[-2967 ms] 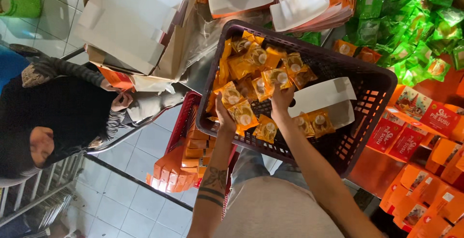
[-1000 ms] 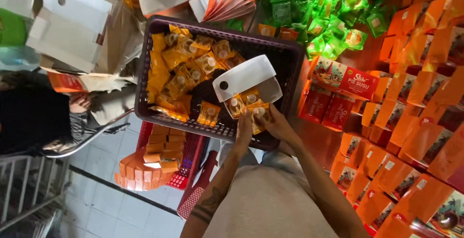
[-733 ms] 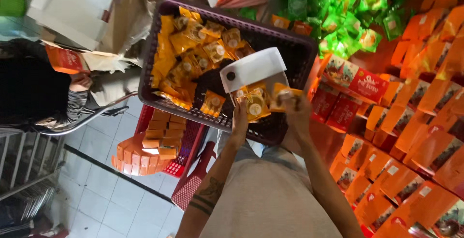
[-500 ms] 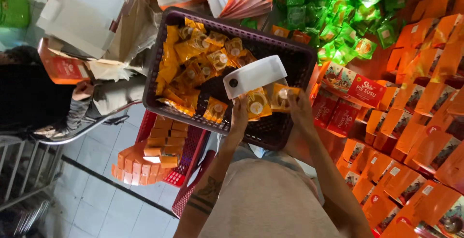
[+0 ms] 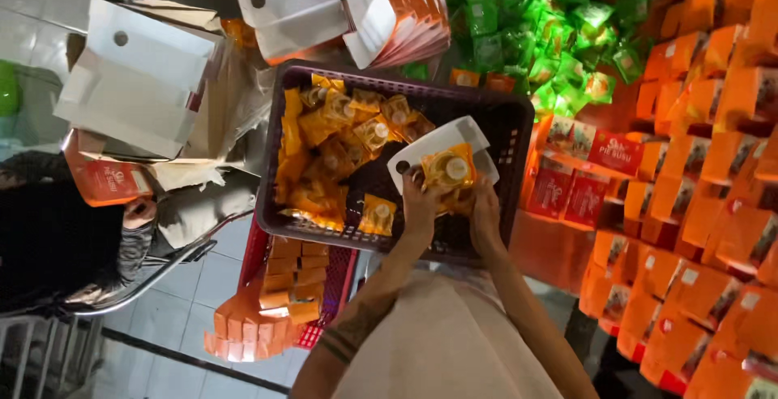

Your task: The person packs individually wrapped yellow food items into white cardboard boxes. They pick items from a purple basket, place them into the box, and then close the box before repeating the process.

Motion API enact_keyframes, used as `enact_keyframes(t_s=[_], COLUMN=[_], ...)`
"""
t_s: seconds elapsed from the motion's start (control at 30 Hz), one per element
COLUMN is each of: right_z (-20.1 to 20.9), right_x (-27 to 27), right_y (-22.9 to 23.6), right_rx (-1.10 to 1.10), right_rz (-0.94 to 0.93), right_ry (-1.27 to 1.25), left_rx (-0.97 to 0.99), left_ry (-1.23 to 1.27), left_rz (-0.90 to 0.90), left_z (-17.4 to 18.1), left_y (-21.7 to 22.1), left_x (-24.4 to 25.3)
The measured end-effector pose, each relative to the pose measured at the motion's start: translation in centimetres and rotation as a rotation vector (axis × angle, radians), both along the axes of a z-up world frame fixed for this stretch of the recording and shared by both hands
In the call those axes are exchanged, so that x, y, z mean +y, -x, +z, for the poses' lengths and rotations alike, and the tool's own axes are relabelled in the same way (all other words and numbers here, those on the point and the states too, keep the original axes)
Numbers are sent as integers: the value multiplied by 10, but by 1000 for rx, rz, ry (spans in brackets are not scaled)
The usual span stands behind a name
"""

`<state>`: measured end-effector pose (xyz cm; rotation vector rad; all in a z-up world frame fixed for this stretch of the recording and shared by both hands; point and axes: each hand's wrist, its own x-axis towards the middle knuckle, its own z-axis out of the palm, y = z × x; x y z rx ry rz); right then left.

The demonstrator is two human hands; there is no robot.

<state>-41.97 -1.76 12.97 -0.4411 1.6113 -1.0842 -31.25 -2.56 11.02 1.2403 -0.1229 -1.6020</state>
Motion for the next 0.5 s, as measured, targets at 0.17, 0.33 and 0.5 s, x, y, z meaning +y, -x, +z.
enact_keyframes(t_s=[0.17,0.33,0.5], right_z=[22,13,-23], right_x=[-2,5,18], right_y=[-3,-5,0], right_rx=[178,276,274], right_rz=[-14,61,81], right_ry=[113,118,47], left_rx=[-447,-783,-1262], left_ry=[378,536,716], left_rz=[-468,-763,-1139], left_z=[9,9,-16], left_y=[-30,-36,-43], left_x=[-9,-4,9])
